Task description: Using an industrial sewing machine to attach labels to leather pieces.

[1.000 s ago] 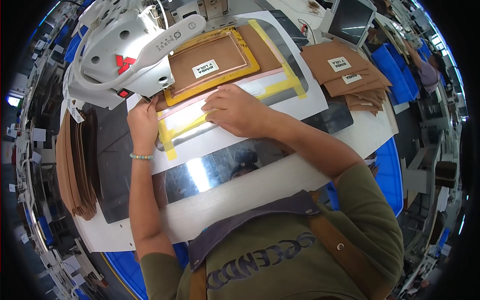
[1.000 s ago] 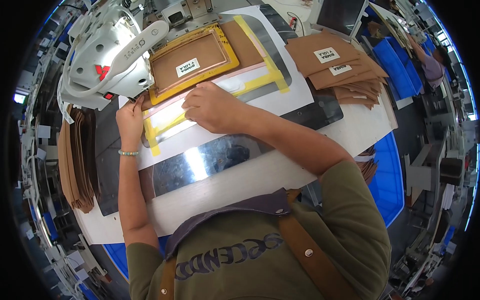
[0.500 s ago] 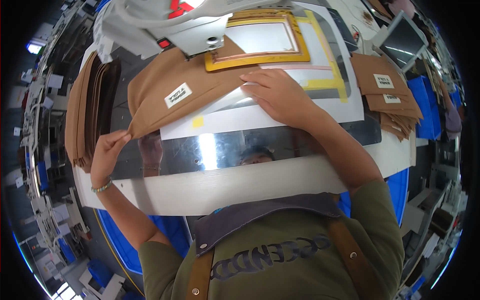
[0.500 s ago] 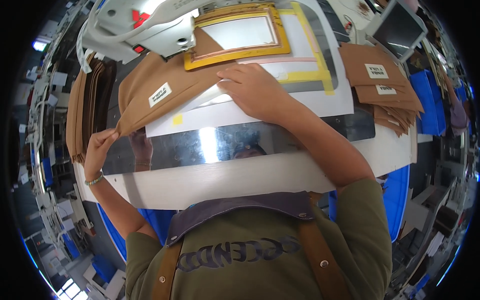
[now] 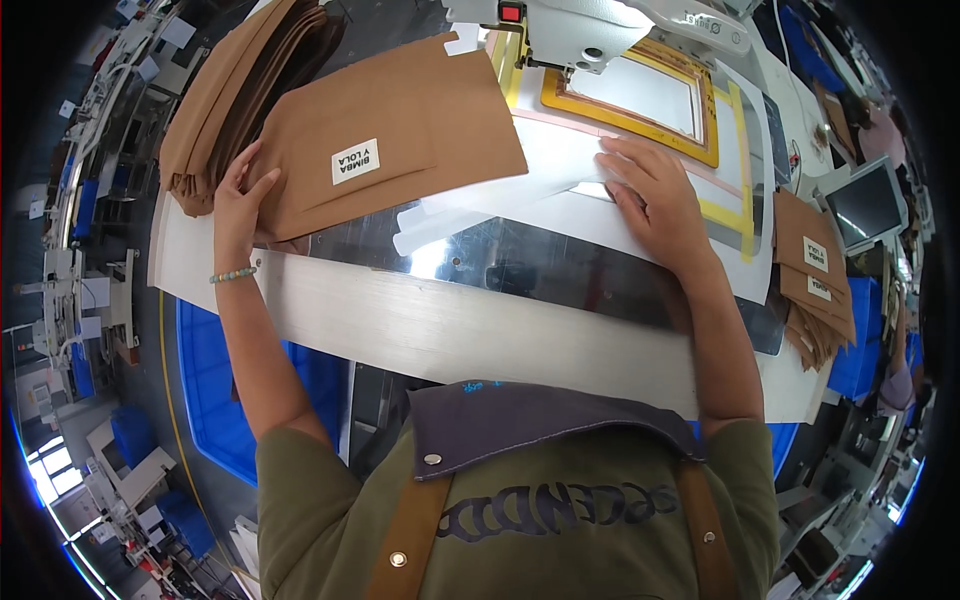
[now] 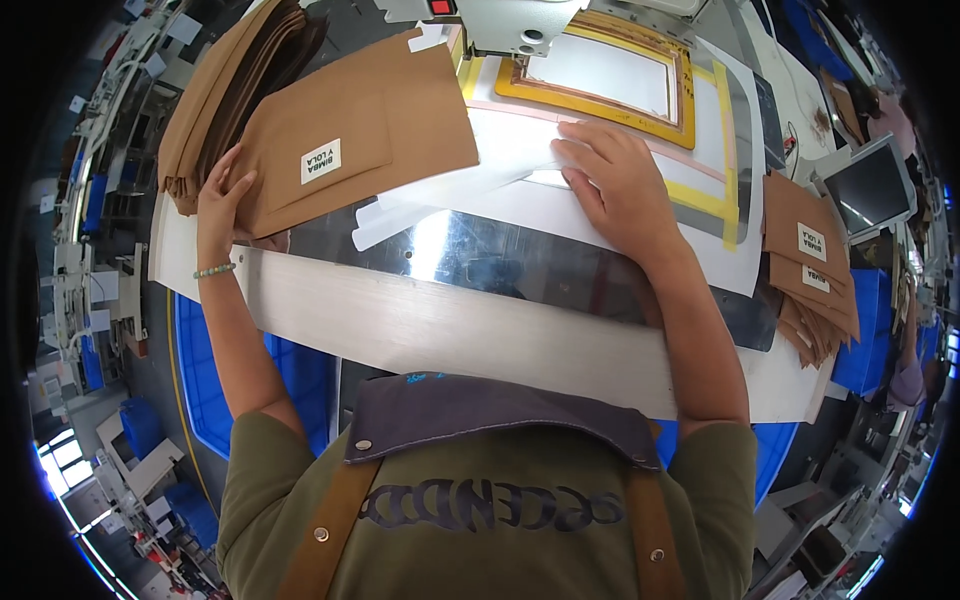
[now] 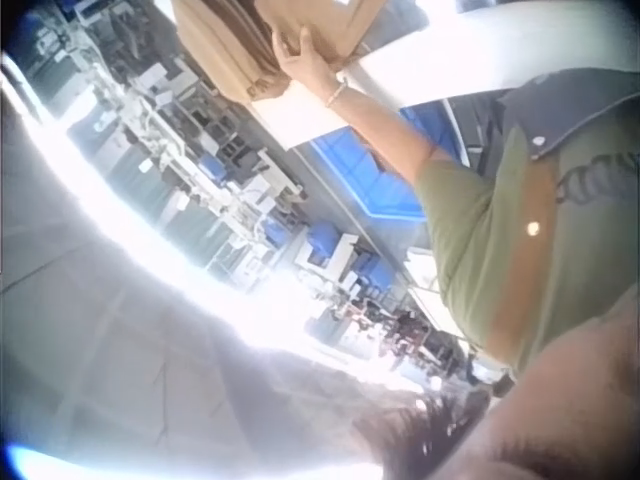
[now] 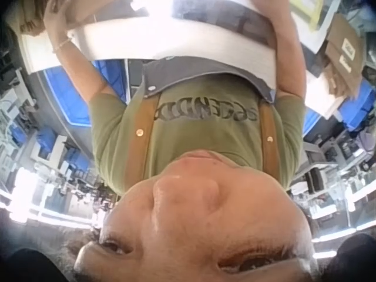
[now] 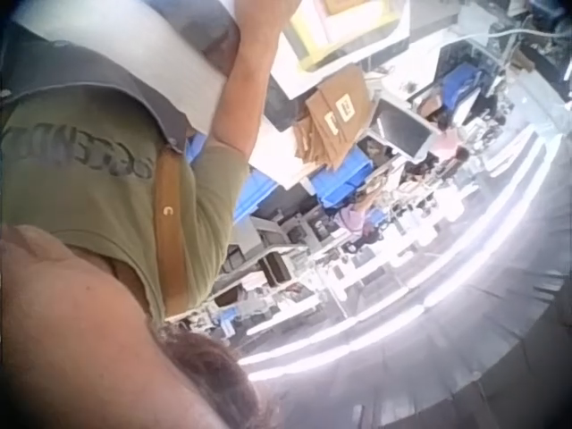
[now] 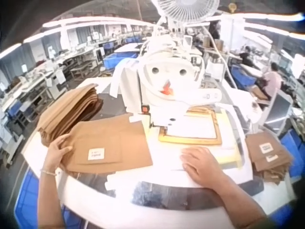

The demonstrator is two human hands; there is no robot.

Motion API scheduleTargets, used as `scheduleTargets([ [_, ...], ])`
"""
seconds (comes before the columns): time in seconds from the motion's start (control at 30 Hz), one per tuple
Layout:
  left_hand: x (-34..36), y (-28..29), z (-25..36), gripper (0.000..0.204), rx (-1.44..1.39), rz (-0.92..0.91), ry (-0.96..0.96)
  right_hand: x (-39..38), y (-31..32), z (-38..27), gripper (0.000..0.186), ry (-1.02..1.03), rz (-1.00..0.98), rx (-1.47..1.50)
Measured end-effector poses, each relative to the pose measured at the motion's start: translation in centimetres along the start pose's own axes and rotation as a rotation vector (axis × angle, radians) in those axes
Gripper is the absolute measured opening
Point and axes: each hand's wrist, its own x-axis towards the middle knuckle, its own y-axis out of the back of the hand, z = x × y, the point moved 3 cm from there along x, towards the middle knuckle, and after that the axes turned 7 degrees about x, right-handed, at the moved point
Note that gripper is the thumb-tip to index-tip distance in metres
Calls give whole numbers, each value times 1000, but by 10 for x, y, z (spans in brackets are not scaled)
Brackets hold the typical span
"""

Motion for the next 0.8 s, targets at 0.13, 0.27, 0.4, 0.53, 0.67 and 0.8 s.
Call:
scheduleTargets([
  [0.13,-15,31,12,39,-119,236,-177,6,-5,-13,36,130,-100,-12],
  [0.27,-82,113,30,40,-303,607,-241,7,-12,-20,39,161,-152,-59],
  [0.4,-154,192,-70,43,-396,718,-58,2,-8,-20,40,142,-170,-85],
  [0.53,-254,210,-194,46,-158,769,291,-4,-14,-18,44,46,-184,-97],
  [0.67,-377,205,-305,46,-112,755,595,0,-15,-22,46,65,-194,-84],
  [0.8,-447,193,-361,52,245,489,949,-1,-16,-15,46,51,-189,-44],
])
